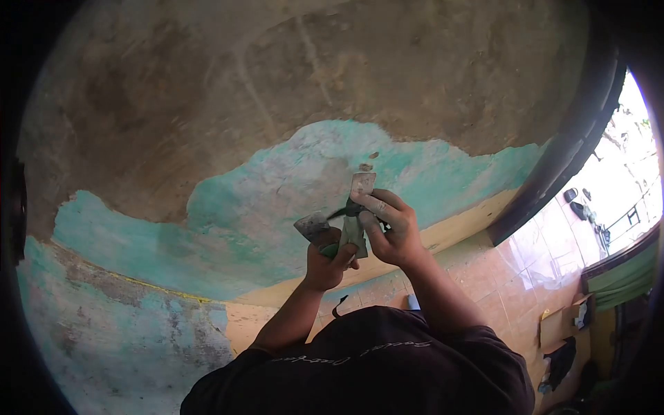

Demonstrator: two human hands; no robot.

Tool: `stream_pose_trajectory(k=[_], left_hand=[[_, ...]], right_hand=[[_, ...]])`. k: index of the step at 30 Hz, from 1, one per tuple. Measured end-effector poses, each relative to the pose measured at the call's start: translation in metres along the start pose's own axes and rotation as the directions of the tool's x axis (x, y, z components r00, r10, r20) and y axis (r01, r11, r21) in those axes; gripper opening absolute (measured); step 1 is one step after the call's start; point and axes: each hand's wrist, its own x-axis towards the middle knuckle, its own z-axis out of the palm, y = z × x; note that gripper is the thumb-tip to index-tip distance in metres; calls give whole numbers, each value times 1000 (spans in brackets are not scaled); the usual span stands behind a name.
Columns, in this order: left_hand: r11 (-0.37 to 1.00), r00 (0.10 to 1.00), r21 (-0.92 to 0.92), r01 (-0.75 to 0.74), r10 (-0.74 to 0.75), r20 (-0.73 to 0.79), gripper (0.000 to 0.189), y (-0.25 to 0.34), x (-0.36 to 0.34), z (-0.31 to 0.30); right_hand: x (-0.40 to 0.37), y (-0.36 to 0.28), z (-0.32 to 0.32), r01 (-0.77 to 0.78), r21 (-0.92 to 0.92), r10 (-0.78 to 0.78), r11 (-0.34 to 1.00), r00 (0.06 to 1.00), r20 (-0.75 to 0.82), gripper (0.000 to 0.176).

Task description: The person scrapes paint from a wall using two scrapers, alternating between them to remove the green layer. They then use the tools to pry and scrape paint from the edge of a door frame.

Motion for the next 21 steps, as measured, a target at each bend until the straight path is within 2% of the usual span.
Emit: stream_pose_trajectory(k=[2, 5, 6, 8, 9, 11, 12, 15, 18, 21], left_hand=[[1000, 1000, 10, -18, 18, 2, 16, -6, 10, 12], [1000, 999, 2, -32, 32, -22, 17, -20, 20, 29], [999, 999, -3, -39, 39, -33, 18, -23, 24, 35], [996, 994, -10, -93, 92, -58, 33, -25, 31, 44], [992, 990, -12, -122, 121, -70, 41, -25, 35, 48], [988, 989, -124, -89, 72, -130, 58, -24, 40, 53], [981, 986, -181, -74, 45, -159, 67, -25, 41, 56], [958, 967, -170, -231, 206, -149, 78, -36, 50, 56], [963, 973, -189, -193, 162, -168, 77, -31, 50, 59], [976, 968, -146, -163, 130, -217, 68, -22, 50, 70]], right_hand=[[-1, 4, -10, -76, 27, 77, 997, 997, -27, 25], [-7, 27, -24, -309, 323, 334, 894, 942, -24, 18], [-7, 31, -29, -299, 392, 327, 870, 945, -5, 14], [0, 39, -39, -266, 522, 297, 811, 955, 26, 11], [4, 44, -42, -203, 519, 221, 831, 975, 27, 12], [9, 56, -48, -75, 515, 71, 854, 997, 28, 15], [12, 58, -50, -44, 504, 46, 862, 999, 10, 15], [25, 51, -49, 79, 442, -52, 894, 996, -72, 13], [24, 63, -47, 56, 341, -47, 938, 998, -32, 9], [26, 58, -45, -114, 367, 106, 923, 993, 41, 13]])
